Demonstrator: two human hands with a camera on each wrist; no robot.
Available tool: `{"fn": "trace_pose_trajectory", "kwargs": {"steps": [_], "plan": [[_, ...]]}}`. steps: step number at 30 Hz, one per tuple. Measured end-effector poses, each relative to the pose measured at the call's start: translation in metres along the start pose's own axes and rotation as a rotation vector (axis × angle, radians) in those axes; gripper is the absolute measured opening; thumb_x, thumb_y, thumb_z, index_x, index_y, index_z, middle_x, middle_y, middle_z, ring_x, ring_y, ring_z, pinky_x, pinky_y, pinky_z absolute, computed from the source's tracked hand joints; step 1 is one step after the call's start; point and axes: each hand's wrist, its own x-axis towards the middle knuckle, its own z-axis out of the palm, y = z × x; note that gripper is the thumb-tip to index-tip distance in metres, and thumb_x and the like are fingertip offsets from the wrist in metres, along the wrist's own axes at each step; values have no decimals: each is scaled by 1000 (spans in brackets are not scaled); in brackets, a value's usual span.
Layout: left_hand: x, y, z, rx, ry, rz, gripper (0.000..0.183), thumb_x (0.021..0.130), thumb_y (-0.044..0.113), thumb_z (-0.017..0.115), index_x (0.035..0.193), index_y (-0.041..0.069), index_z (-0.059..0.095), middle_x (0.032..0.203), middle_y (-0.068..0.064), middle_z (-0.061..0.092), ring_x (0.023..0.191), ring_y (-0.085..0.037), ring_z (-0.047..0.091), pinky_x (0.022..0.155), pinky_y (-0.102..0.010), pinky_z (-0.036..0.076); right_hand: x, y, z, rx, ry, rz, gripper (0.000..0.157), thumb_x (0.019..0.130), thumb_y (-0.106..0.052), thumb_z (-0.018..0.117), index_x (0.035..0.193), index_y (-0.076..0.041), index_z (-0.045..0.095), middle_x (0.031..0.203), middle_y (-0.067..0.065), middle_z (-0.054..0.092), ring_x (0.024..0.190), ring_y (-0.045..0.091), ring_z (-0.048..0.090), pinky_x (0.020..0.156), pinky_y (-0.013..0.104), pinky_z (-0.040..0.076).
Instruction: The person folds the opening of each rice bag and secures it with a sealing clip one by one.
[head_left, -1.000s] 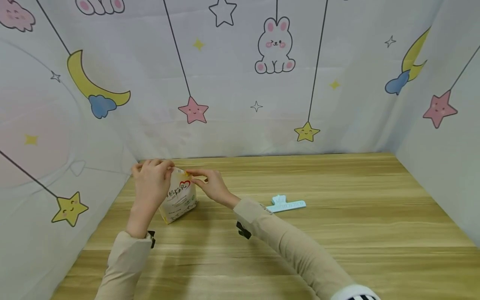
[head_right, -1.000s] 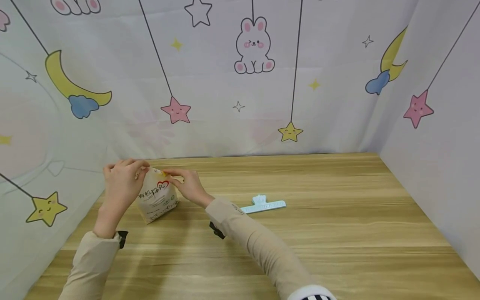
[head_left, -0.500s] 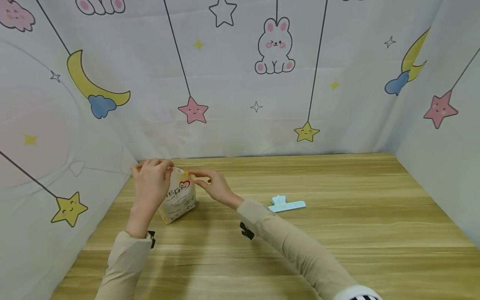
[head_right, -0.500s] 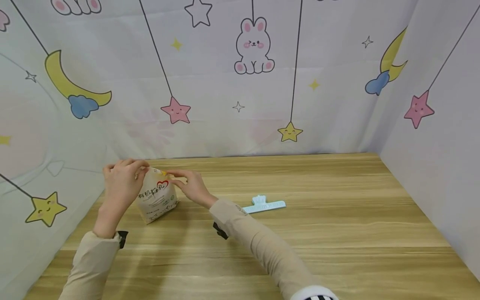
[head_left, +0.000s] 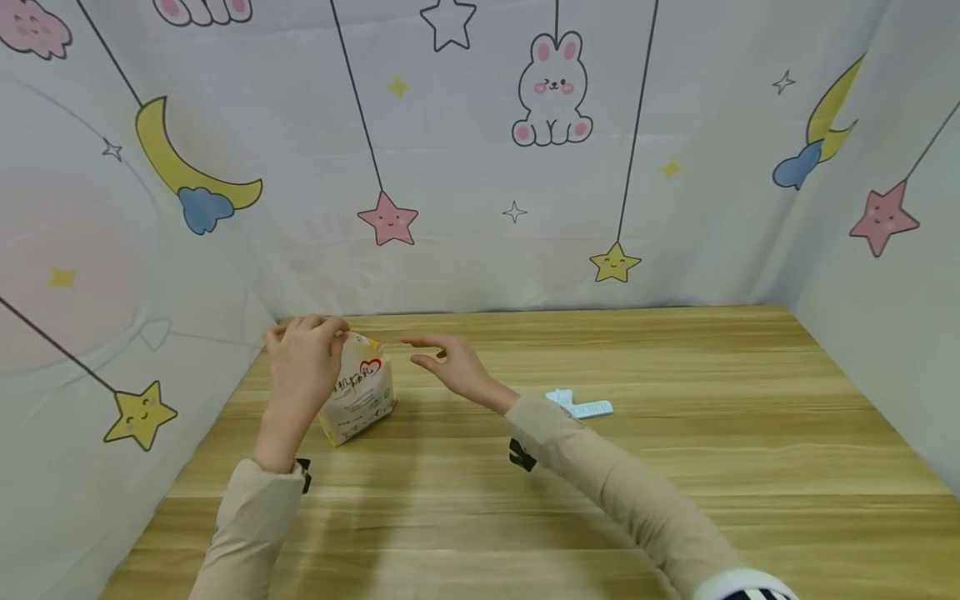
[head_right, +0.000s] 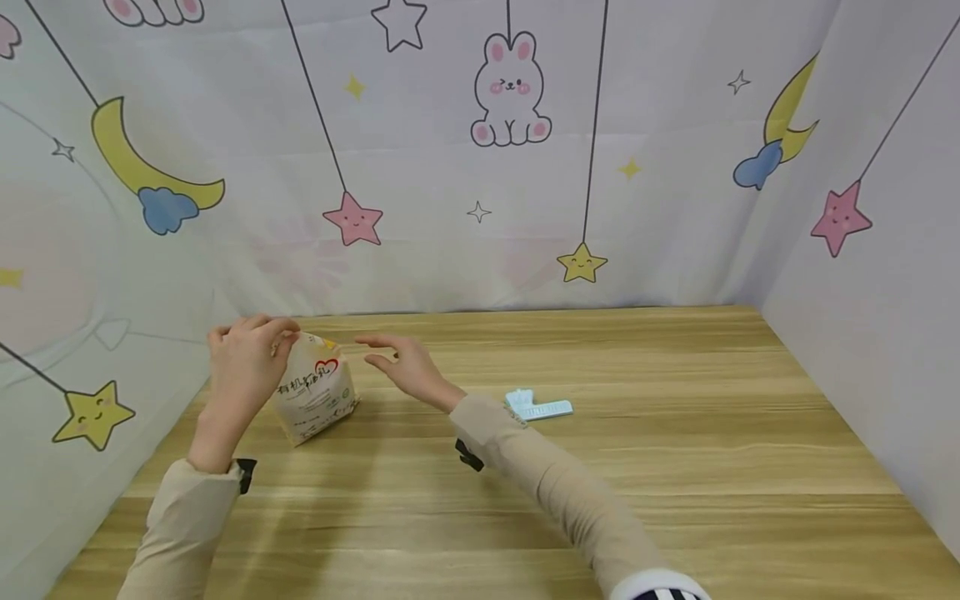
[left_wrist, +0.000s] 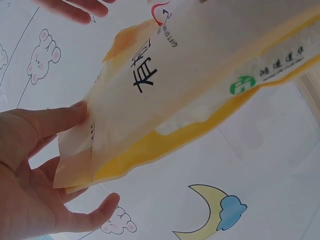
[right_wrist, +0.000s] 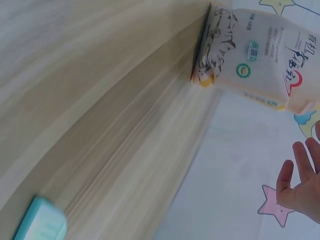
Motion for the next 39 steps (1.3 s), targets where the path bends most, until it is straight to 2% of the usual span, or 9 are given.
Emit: {"fn": "trace_pose_trajectory", "kwargs": {"steps": [12,16,28,34,39], "plan": [[0,-1,2,-2,6,9,7,83,7,59,85,5,66,88,-18,66,84,-36,56,84,-59,28,-14,16,-31,-6,51,3,35,88,-19,55,123,-20,55,125,1,56,115,17,52,88,39,44],[0,-1,2,-3,-2,8,7,83,7,59,85,5,66,87,-18,65,84,-36,56,85,-59,28,-17,17,-36,1,51,-15,35,88,-18,56,123,-19,55,126,4,55,117,20,50,89,46,43],[-1,-1,1,-1,-17,0,8,84,9,59,87,5,66,88,-18,64,84,-36,55,85,-59,27,-27,14,-46,-39,30,-111,35,87,-15,57,122,-16,56,126,6,55,118,21,51,94,49,40],[0,-2,1,4,-21,-4,9,84,9,59,87,6,66,88,-17,64,84,-35,55,85,-59,27,-33,15,-52,-40,33,-122,36,86,-13,57,122,-15,56,126,6,55,118,24,51,94,50,39],[0,-3,2,4,-20,-5,9,84,9,59,87,6,66,88,-17,64,84,-35,56,85,-59,28,-39,19,-58,-57,40,-102,36,86,-16,58,122,-17,56,125,3,56,117,21,51,94,49,40]]}}
